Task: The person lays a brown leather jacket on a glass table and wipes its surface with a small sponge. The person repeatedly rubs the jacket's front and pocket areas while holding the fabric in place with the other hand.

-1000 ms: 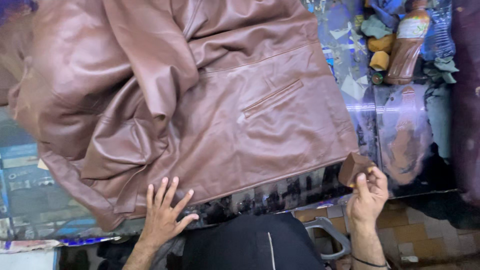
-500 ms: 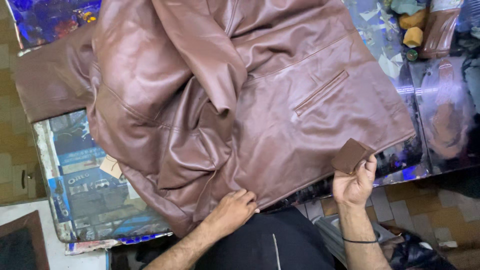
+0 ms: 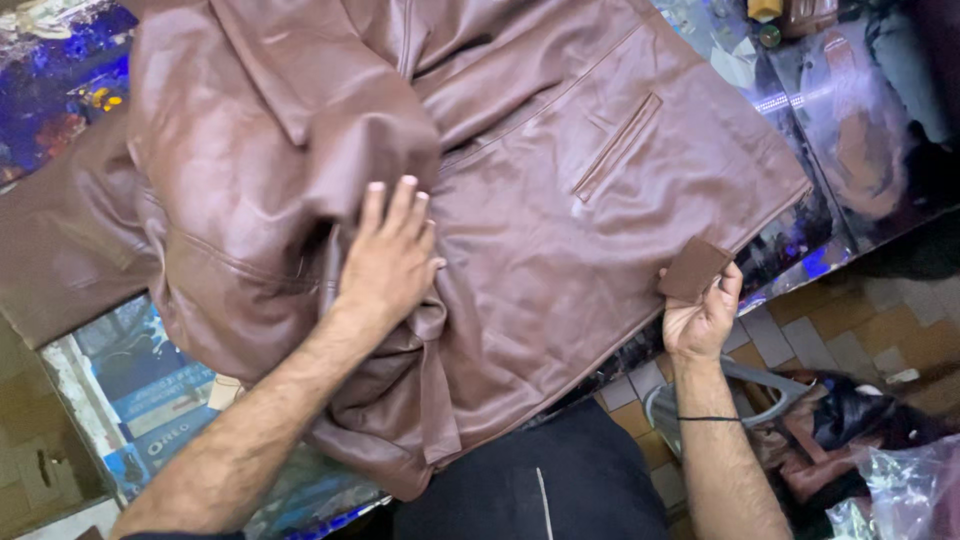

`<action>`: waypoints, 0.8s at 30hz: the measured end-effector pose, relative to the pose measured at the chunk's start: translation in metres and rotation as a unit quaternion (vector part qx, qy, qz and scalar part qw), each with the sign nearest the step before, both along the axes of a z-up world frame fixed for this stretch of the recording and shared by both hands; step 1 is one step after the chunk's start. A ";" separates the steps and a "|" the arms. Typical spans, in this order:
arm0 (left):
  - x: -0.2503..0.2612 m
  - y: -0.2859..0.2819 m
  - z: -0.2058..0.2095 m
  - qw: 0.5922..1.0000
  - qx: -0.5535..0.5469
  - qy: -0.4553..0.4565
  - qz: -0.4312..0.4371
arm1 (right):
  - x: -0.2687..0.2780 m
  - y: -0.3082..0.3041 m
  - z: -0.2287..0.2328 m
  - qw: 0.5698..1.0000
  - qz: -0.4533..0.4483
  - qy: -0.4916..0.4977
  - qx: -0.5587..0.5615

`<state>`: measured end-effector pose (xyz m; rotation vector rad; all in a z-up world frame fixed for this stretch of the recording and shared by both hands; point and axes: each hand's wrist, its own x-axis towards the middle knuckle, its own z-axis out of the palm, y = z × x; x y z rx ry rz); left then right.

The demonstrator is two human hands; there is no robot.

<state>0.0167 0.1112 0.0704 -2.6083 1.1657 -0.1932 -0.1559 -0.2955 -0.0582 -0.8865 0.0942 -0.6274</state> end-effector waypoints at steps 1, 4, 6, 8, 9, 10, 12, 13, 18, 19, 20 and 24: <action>-0.003 0.019 0.002 0.996 -0.086 0.009 0.026 | 0.000 0.001 0.000 1.000 -0.005 0.000 0.005; -0.022 0.035 0.002 0.984 -0.155 0.015 0.082 | 0.003 0.003 -0.002 1.000 -0.020 0.002 0.013; -0.024 0.027 0.000 0.986 -0.133 0.029 0.099 | 0.003 0.003 -0.003 1.000 -0.024 0.000 0.007; -0.026 0.010 -0.002 0.987 -0.101 0.057 0.107 | 0.001 0.000 -0.003 1.000 -0.017 -0.008 -0.003; -0.024 -0.001 -0.001 0.988 -0.127 0.050 0.070 | 0.001 -0.001 -0.002 1.000 -0.026 -0.001 -0.004; -0.023 -0.011 -0.001 0.986 -0.154 0.043 0.039 | 0.002 0.000 -0.004 1.000 -0.030 0.007 -0.004; -0.016 -0.036 -0.003 0.975 -0.218 0.041 -0.016 | 0.002 0.003 -0.007 0.999 -0.035 0.015 -0.007; -0.007 -0.048 -0.006 0.965 -0.255 0.047 -0.039 | 0.001 0.004 -0.008 0.999 -0.036 0.015 -0.009; 0.058 -0.100 -0.035 0.932 -0.313 0.173 -0.049 | 0.003 0.004 -0.001 0.999 -0.044 0.018 0.002; 0.067 -0.099 -0.043 0.935 -0.319 0.144 -0.060 | 0.002 0.003 0.002 0.999 -0.033 0.011 0.011; 0.077 -0.089 -0.049 0.936 -0.324 0.117 -0.069 | -0.001 0.005 0.006 1.000 -0.022 0.005 0.020; 0.080 -0.086 -0.053 0.942 -0.301 0.146 -0.031 | -0.024 0.005 0.027 0.992 -0.062 0.015 0.106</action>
